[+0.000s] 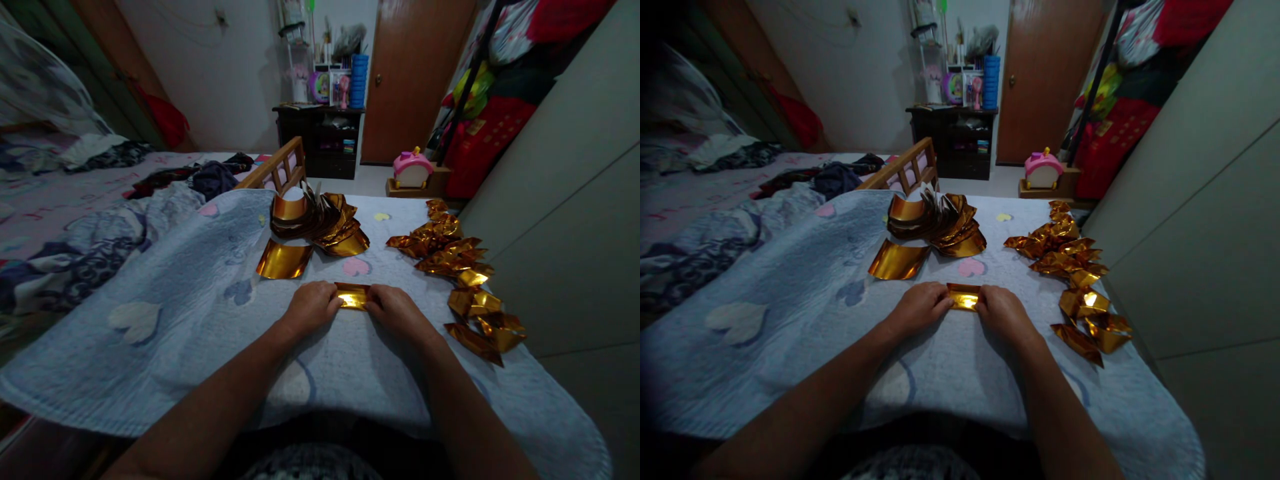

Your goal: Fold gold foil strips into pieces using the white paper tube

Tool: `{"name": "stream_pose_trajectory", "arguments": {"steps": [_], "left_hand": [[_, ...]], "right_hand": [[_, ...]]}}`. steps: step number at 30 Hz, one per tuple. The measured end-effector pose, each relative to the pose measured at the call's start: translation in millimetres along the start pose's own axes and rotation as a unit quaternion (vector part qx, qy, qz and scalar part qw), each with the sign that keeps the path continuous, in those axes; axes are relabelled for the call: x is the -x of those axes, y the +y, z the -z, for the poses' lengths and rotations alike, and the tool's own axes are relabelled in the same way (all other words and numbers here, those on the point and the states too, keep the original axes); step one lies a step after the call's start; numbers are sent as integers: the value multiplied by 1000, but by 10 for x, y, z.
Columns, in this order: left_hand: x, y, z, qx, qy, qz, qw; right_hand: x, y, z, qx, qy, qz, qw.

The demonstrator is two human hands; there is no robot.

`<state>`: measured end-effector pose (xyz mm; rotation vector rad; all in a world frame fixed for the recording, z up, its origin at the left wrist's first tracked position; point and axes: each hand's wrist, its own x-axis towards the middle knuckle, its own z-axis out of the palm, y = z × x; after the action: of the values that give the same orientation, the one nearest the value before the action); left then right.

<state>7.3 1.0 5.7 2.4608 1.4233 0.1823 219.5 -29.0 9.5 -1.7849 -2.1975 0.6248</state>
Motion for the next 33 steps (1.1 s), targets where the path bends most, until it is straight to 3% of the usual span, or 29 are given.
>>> {"name": "stream_pose_trajectory", "arguments": {"steps": [14, 24, 33], "left_hand": [[32, 75, 47, -31, -5, 12, 999], [36, 4, -33, 16, 23, 9, 1000], [0, -69, -39, 93, 26, -88, 991]], "right_hand": [[-26, -15, -10, 24, -8, -24, 999], [-29, 59, -87, 13, 8, -14, 1000], [-6, 2, -103, 63, 54, 50, 995]]}}
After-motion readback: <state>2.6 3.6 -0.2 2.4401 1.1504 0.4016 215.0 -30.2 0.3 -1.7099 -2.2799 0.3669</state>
